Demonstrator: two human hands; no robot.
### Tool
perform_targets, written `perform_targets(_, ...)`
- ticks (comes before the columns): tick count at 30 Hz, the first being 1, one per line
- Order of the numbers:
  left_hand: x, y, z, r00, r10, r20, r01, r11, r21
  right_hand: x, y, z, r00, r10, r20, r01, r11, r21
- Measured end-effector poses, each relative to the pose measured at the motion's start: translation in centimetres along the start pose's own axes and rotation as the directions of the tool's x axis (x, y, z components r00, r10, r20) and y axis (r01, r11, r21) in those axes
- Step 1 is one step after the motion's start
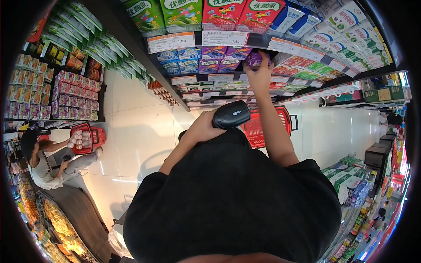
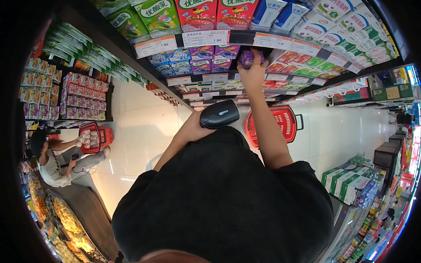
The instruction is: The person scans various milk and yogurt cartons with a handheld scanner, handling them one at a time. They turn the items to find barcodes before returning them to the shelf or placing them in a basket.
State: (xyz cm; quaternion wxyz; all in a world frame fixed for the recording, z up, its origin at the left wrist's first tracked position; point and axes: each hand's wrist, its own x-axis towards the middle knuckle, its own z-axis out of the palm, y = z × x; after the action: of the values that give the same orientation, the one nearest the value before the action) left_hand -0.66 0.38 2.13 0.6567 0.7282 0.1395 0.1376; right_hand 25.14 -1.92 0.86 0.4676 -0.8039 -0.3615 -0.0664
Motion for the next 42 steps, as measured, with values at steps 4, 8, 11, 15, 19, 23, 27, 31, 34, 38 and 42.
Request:
perform_targets(4, -0.2, 0.1, 0.0, 1.000, 0.010, -0.010, -0.010, 1.000, 0.022, -1.9, 0.7, -0.3, 0.993, -0.063, -0.102, 0.060, 0.998, -0.025)
perform_targets(8, -0.4, -0.7, -0.1, 0.999, 0.029, -0.029, -0.029, 0.999, 0.025, -2.6, 1.0, -1.5, 0.957, -0.121, -0.265, 0.173, 0.968, 0.183)
perform_targets(11, -0.4, -0.1, -0.2, 0.997, 0.015, -0.080, -0.020, 0.998, -0.057, -4.0, -3.7, -5.1, 0.977, 0.152, -0.152, -0.034, 0.808, 0.589)
perform_targets(15, -0.1, -0.7, -0.2, 0.996, 0.012, -0.086, -0.017, 0.998, -0.065, -6.7, -0.3, -5.6, 0.830, 0.402, 0.388, -0.466, 0.116, 0.877)
perform_targets(19, 0.0, -0.9, 0.1, 0.997, 0.016, -0.069, -0.021, 0.997, -0.076, -9.2, 0.8, -5.5, 0.518, 0.365, 0.773, -0.668, -0.393, 0.633)
perform_targets(23, -0.1, -0.7, 0.5, 0.999, 0.022, -0.040, -0.025, 0.996, -0.082, -9.5, 0.5, -5.4, 0.553, 0.310, 0.773, -0.687, -0.356, 0.634)
perform_targets(27, -0.3, 0.1, 0.7, 0.996, 0.018, -0.082, -0.023, 0.998, -0.060, -8.0, -0.7, -6.1, 0.662, 0.373, 0.651, -0.694, -0.024, 0.720)
perform_targets(31, -0.1, -0.7, 0.7, 0.999, -0.002, -0.054, -0.001, 0.998, -0.070, -7.3, -2.9, -6.3, 0.805, 0.492, 0.331, -0.542, 0.383, 0.748)
perform_targets(34, -0.1, -1.0, 0.9, 0.996, 0.029, -0.088, -0.033, 0.999, -0.044, -7.1, -3.9, -6.2, 0.869, 0.467, 0.164, -0.434, 0.560, 0.705)
perform_targets(38, 0.3, -0.9, 1.1, 0.997, 0.011, -0.078, -0.012, 1.000, -0.008, -7.2, -4.3, -6.6, 0.917, 0.387, 0.097, -0.360, 0.699, 0.618)
perform_targets(42, 0.3, -0.6, 1.2, 0.995, 0.014, -0.099, -0.017, 0.999, -0.030, -7.3, -4.8, -6.5, 0.929, 0.359, 0.086, -0.332, 0.712, 0.619)
